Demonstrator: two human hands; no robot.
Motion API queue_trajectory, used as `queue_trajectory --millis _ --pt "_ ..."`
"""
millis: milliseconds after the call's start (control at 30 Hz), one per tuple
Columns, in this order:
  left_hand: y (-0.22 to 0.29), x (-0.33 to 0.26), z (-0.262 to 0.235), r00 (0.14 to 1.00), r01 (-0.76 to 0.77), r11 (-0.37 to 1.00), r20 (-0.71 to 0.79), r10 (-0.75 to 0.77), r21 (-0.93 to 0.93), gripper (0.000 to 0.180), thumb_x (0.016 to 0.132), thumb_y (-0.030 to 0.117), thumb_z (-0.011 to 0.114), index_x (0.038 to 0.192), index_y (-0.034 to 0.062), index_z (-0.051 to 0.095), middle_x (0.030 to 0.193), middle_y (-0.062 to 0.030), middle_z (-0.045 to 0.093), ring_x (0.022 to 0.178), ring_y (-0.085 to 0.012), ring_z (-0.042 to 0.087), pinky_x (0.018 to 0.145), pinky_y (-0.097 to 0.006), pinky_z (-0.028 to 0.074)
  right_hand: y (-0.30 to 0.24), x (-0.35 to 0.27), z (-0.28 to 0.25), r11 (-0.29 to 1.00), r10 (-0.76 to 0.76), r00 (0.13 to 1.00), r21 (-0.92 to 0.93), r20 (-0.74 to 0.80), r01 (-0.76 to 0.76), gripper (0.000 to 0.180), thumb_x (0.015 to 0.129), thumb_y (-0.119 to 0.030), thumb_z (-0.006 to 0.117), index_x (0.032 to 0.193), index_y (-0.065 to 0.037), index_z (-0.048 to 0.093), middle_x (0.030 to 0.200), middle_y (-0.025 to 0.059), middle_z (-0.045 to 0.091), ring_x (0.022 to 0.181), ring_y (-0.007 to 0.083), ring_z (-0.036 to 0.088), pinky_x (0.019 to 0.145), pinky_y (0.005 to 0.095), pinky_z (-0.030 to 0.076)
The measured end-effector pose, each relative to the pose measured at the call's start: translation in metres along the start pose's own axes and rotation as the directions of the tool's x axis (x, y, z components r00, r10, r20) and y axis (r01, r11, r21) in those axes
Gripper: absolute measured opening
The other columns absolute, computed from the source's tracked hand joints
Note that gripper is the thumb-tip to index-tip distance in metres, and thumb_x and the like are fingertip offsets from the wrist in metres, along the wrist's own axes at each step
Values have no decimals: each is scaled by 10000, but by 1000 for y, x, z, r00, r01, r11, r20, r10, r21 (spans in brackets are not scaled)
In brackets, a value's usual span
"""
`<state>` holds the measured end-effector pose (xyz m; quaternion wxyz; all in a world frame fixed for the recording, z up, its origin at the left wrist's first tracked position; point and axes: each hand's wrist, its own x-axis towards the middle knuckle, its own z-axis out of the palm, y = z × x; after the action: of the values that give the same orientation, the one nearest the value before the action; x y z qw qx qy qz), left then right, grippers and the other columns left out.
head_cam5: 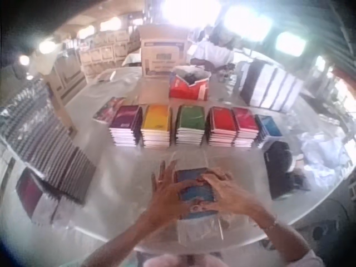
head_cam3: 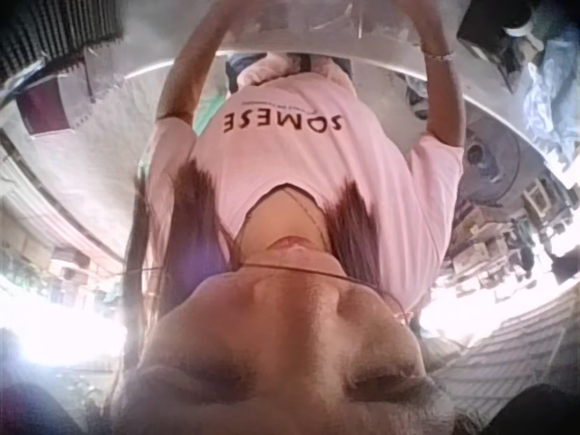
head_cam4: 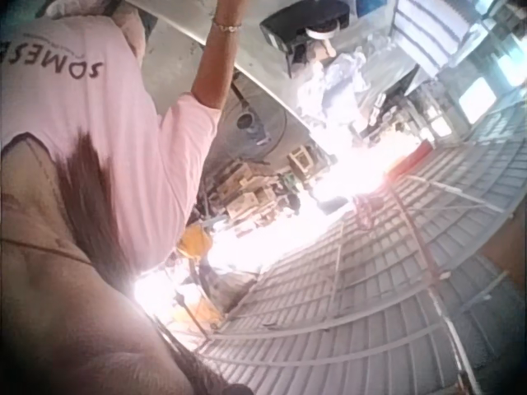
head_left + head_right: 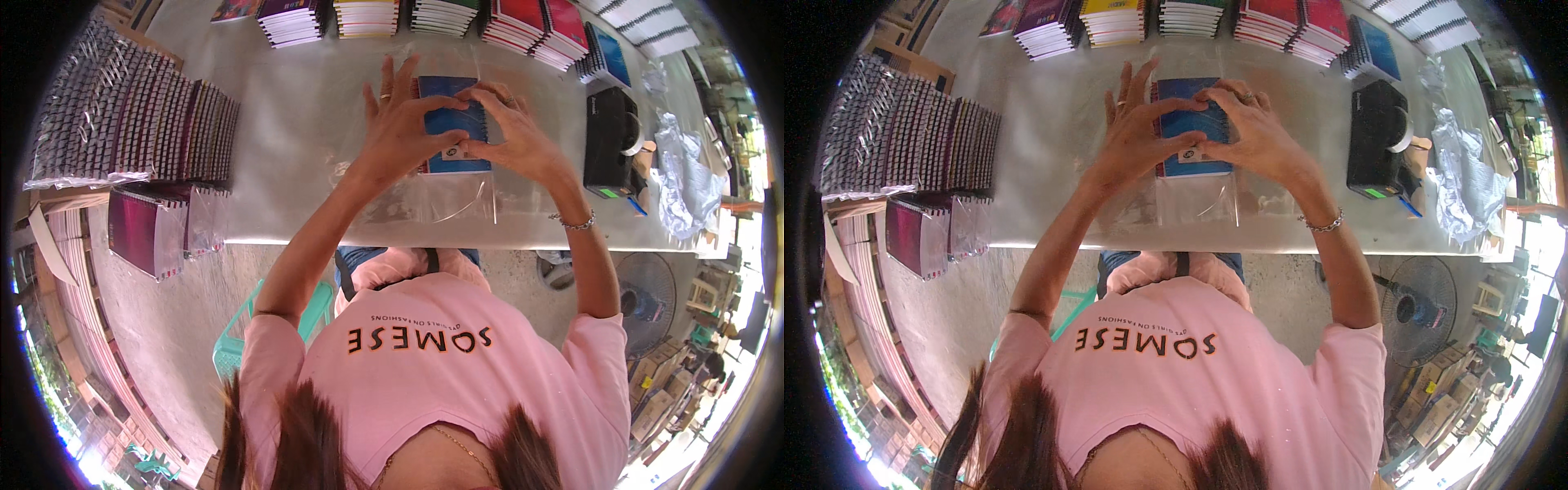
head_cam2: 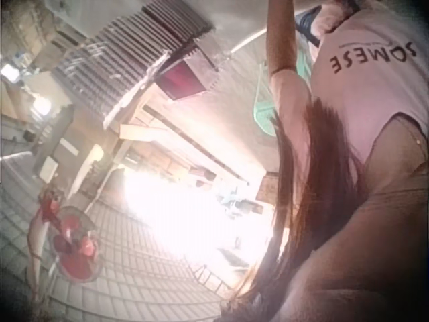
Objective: The person gathers small notebooks of different colors from stacks on a table, aligns them into a single stack, and slides them into a clear plastic bag.
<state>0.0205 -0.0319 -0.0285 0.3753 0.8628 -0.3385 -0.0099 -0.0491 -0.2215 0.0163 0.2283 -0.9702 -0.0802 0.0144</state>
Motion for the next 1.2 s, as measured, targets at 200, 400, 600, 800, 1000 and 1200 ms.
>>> queue_trajectory --millis 200,400,600,800,1000,1200 --pt "-3 -12 0 995 96 995 -18 -97 -40 432 695 512 756 1082 326 709 1530 -180 192 1435 -424 11 1086 -672 8 74 -66 -36 956 198 633 5 -748 -293 450 764 -248 724 1167 -74 623 1103 150 643 1054 317 570 944 428 403" --pt "2 -7 6 994 112 993 3 -112 -29 458 691 497 766 1116 345 691 1528 -177 200 1433 -426 32 1082 -678 23 174 -204 -65 479 875 396 619 -280 -622 467 872 -458 646 1084 -43 669 830 19 630 695 128 556 632 264 446" --pt "5 -8 3 987 159 987 19 -159 -30 457 696 486 769 1128 364 682 1535 -166 194 1439 -406 45 1083 -676 28 160 -189 -68 382 853 497 841 -161 -382 363 817 -320 756 975 -7 662 780 -35 578 613 45 472 544 183 361" --pt "5 -5 4 984 176 984 39 -176 -5 469 694 498 771 1134 364 679 1533 -165 203 1439 -402 53 1081 -679 21 139 -193 -62 297 886 406 947 -226 -122 215 889 -248 679 1000 -80 606 820 -37 577 700 84 538 593 199 433" --pt "3 -4 5 988 150 988 40 -149 -23 469 690 512 768 1131 383 673 1531 -173 199 1430 -429 60 1070 -696 46 126 -219 -29 223 858 498 963 -121 -150 184 931 -234 619 968 -66 554 799 -13 571 706 123 573 625 243 476" --pt "-4 -8 9 993 120 993 3 -120 0 472 691 523 760 1132 382 671 1524 -182 209 1429 -436 53 1057 -714 46 134 -225 -18 446 887 291 502 -359 -741 172 931 -167 576 866 -8 568 670 25 528 494 122 511 480 253 435"
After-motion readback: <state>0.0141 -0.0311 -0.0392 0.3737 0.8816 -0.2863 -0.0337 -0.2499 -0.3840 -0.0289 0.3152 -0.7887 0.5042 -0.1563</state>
